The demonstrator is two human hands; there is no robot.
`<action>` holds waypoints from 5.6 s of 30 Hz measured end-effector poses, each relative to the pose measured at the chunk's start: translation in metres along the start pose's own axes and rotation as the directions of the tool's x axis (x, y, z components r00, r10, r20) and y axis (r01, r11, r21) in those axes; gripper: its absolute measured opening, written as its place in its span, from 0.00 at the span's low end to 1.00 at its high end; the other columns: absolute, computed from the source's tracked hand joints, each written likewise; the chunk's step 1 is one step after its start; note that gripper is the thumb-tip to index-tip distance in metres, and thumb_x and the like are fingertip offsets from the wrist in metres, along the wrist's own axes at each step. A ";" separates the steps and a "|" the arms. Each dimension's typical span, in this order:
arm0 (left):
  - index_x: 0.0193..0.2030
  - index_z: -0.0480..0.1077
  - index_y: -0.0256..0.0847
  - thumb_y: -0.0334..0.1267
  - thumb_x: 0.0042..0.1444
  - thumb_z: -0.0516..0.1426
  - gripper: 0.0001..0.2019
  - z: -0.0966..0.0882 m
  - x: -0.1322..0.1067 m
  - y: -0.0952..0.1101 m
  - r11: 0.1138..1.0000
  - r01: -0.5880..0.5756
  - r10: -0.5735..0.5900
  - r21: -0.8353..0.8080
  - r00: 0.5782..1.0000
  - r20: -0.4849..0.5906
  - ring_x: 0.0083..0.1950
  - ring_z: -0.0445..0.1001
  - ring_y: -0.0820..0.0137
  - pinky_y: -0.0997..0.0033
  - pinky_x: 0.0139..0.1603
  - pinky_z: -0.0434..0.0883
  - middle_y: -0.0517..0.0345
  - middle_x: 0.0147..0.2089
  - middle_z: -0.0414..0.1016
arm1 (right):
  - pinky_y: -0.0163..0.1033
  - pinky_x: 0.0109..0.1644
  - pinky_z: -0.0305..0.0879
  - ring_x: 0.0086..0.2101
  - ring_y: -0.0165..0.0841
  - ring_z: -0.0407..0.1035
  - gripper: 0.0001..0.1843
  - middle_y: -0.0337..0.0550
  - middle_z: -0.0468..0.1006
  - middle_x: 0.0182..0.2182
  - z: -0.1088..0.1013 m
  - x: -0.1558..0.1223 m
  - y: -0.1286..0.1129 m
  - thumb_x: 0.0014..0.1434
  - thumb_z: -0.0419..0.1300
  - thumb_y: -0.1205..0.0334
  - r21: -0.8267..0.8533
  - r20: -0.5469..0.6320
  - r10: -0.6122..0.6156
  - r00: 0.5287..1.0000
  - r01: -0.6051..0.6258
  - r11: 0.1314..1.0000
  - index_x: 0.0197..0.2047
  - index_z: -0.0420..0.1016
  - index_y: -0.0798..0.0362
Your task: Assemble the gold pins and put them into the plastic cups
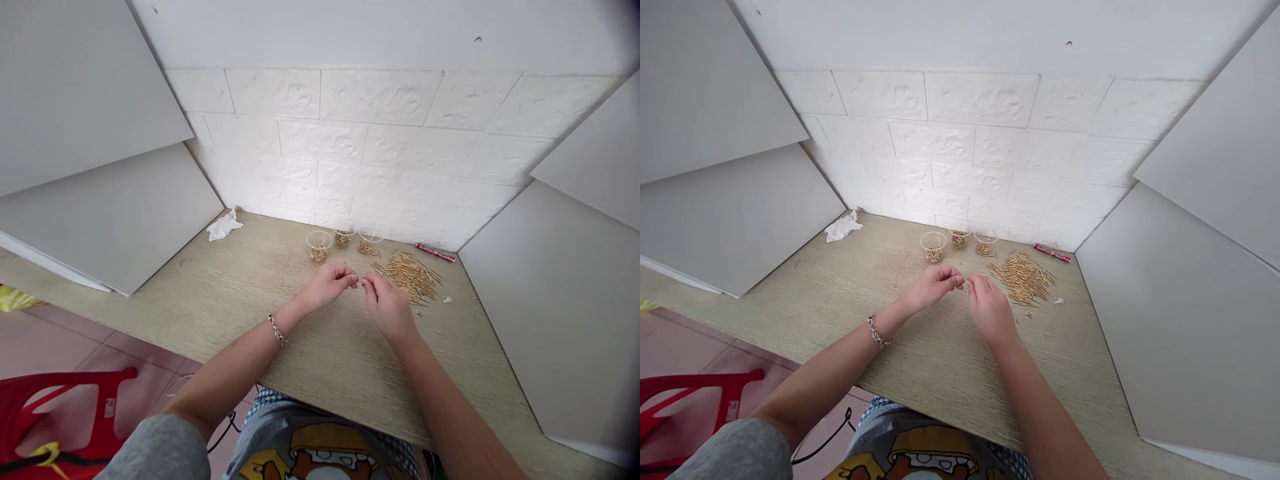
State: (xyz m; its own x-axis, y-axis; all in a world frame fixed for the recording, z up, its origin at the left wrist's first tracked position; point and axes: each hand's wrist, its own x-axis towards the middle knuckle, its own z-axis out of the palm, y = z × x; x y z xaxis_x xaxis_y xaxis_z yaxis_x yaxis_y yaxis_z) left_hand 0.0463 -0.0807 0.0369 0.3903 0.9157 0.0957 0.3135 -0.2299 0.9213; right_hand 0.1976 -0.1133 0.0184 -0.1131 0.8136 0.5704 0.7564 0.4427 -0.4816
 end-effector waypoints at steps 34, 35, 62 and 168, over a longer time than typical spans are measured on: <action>0.31 0.71 0.34 0.49 0.44 0.58 0.17 0.005 0.004 -0.002 0.873 0.196 -0.163 -0.448 0.980 0.111 0.27 0.63 0.79 0.76 0.31 0.60 0.57 0.29 0.71 | 0.39 0.38 0.63 0.34 0.33 0.70 0.13 0.43 0.76 0.33 0.000 0.002 -0.011 0.58 0.49 0.54 0.398 -0.011 0.253 0.967 -0.228 0.889 0.35 0.70 0.52; 0.32 0.72 0.34 0.49 0.43 0.58 0.18 0.004 0.004 -0.002 0.876 0.191 -0.154 -0.442 0.981 0.120 0.27 0.63 0.79 0.76 0.31 0.61 0.57 0.30 0.72 | 0.40 0.39 0.63 0.34 0.34 0.69 0.13 0.43 0.76 0.34 0.000 0.002 -0.011 0.58 0.49 0.54 0.400 -0.012 0.252 0.968 -0.226 0.888 0.36 0.70 0.52; 0.27 0.67 0.35 0.39 0.48 0.58 0.09 0.006 -0.012 0.013 0.323 0.431 -0.103 -0.843 0.901 0.421 0.26 0.62 0.78 0.76 0.27 0.59 0.59 0.25 0.64 | 0.44 0.42 0.68 0.39 0.35 0.68 0.07 0.43 0.73 0.40 0.000 0.006 -0.009 0.49 0.61 0.56 0.870 0.179 0.247 0.952 -0.270 0.413 0.31 0.74 0.49; 0.27 0.65 0.36 0.47 0.47 0.55 0.14 0.003 0.003 -0.003 0.954 0.011 0.006 -0.300 0.998 0.056 0.29 0.59 0.76 0.74 0.33 0.57 0.63 0.25 0.61 | 0.37 0.32 0.62 0.28 0.33 0.67 0.09 0.42 0.75 0.27 -0.006 0.010 0.001 0.56 0.52 0.60 0.185 0.018 0.070 0.997 -0.072 0.980 0.31 0.72 0.52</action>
State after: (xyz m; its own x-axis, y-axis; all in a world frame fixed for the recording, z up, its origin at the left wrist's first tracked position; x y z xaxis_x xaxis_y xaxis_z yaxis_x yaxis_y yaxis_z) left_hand 0.0495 -0.0789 0.0334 0.4401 0.8944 0.0801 0.0435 -0.1104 0.9929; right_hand 0.2006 -0.1069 0.0277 -0.0714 0.8492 0.5232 0.6302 0.4449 -0.6363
